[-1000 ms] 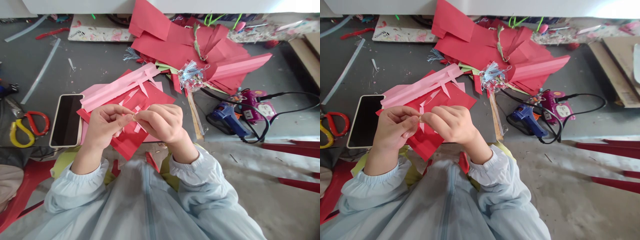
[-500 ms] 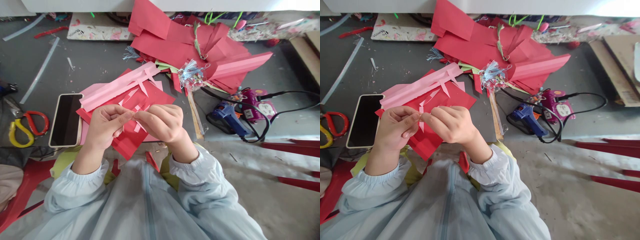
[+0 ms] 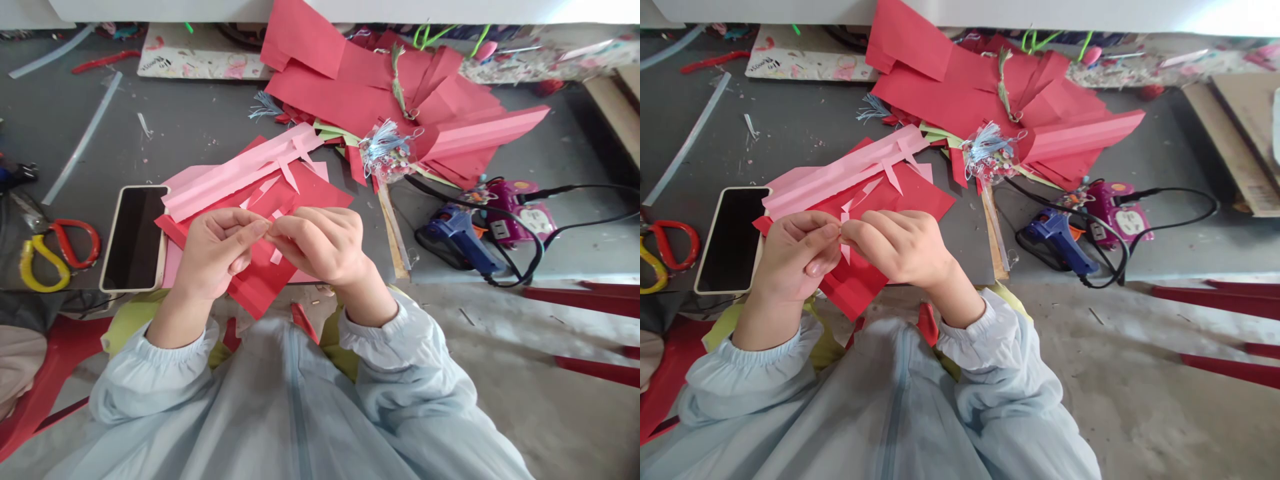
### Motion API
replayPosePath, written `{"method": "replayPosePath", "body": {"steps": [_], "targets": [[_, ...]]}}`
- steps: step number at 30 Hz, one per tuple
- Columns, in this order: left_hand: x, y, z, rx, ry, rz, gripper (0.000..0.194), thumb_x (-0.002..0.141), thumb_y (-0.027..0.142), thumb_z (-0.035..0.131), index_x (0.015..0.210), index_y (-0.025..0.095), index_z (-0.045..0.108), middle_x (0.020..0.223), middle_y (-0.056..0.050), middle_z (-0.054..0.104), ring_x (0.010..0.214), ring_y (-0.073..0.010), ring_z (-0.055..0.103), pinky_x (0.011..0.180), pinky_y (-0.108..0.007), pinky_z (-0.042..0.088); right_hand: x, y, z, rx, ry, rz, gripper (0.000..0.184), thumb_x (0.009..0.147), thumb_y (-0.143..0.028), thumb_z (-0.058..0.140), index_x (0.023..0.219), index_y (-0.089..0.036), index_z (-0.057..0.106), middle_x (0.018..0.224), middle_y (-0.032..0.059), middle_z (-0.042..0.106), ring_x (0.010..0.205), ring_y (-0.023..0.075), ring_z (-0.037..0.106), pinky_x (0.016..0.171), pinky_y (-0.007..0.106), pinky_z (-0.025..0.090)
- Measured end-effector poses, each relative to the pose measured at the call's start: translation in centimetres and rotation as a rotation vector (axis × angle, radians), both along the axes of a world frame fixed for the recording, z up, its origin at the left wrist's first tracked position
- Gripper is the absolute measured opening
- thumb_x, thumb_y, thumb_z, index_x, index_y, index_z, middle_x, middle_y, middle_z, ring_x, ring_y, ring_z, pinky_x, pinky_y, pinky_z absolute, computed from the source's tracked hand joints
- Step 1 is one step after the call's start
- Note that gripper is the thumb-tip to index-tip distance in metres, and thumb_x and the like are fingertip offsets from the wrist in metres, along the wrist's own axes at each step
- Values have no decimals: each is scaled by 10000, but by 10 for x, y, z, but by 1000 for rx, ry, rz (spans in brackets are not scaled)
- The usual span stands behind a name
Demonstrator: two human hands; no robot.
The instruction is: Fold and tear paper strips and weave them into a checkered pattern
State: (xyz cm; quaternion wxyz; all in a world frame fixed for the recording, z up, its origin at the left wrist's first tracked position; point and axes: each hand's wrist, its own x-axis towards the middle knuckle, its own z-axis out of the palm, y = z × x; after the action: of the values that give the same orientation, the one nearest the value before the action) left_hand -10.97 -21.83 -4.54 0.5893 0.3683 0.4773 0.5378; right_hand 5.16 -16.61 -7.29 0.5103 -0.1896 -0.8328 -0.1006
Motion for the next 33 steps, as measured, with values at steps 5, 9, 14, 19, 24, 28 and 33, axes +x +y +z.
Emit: {"method": "replayPosePath", "body": {"steps": [5, 9, 14, 19, 24, 28, 33], "targets": [[-2, 2, 1, -35, -45, -25, 288, 665, 422, 876, 647, 223, 668, 336, 108, 348, 292, -30, 242, 330, -208, 162, 6, -4, 11, -386, -20, 228, 153, 926, -233, 564, 779, -191, 571, 601, -57, 531, 491, 62, 396, 488, 221, 303], [-7, 4, 3, -10, -48, -28, 351, 725, 408, 824, 585, 217, 566, 345, 108, 304, 302, -25, 194, 335, -209, 131, 20, -2, 21, -790, -195, 518, 281, 906, -240, 636, 648, -169, 555, 546, -74, 463, 487, 44, 351, 489, 203, 291], [-9, 3, 3, -27, -87, -49, 406, 763, 323, 796, 525, 201, 491, 363, 93, 321, 319, -25, 227, 325, -204, 133, 35, 4, 22, -1081, -385, 574, 67, 818, -170, 725, 782, -138, 678, 589, -74, 526, 510, 38, 394, 502, 179, 322], [-6, 3, 2, -103, -117, -47, 364, 691, 335, 841, 558, 199, 532, 350, 105, 339, 311, -24, 227, 317, -186, 147, 38, 3, 19, -978, -205, 473, 68, 832, -114, 659, 769, -134, 673, 601, -57, 571, 501, 35, 399, 489, 171, 331], [0, 3, 3, -188, -132, -55, 430, 654, 349, 877, 536, 193, 493, 342, 102, 351, 311, -21, 242, 327, -177, 159, 27, -1, 15, -678, 40, 244, 49, 864, -187, 702, 902, -163, 682, 649, -50, 580, 535, 60, 442, 510, 194, 371], [3, 3, 2, -224, -157, -72, 447, 636, 346, 895, 524, 184, 493, 337, 98, 365, 310, -14, 252, 334, -166, 167, 17, -4, 11, -492, 108, 227, 27, 922, -195, 666, 923, -169, 674, 670, -38, 591, 552, 68, 482, 530, 200, 397], [6, 3, 2, -241, -148, -75, 334, 659, 342, 887, 616, 166, 605, 351, 100, 381, 326, -11, 266, 352, -155, 191, 12, -4, 8, -420, 124, 209, 43, 929, -164, 650, 895, -176, 673, 668, -26, 583, 540, 73, 476, 511, 206, 380]]}}
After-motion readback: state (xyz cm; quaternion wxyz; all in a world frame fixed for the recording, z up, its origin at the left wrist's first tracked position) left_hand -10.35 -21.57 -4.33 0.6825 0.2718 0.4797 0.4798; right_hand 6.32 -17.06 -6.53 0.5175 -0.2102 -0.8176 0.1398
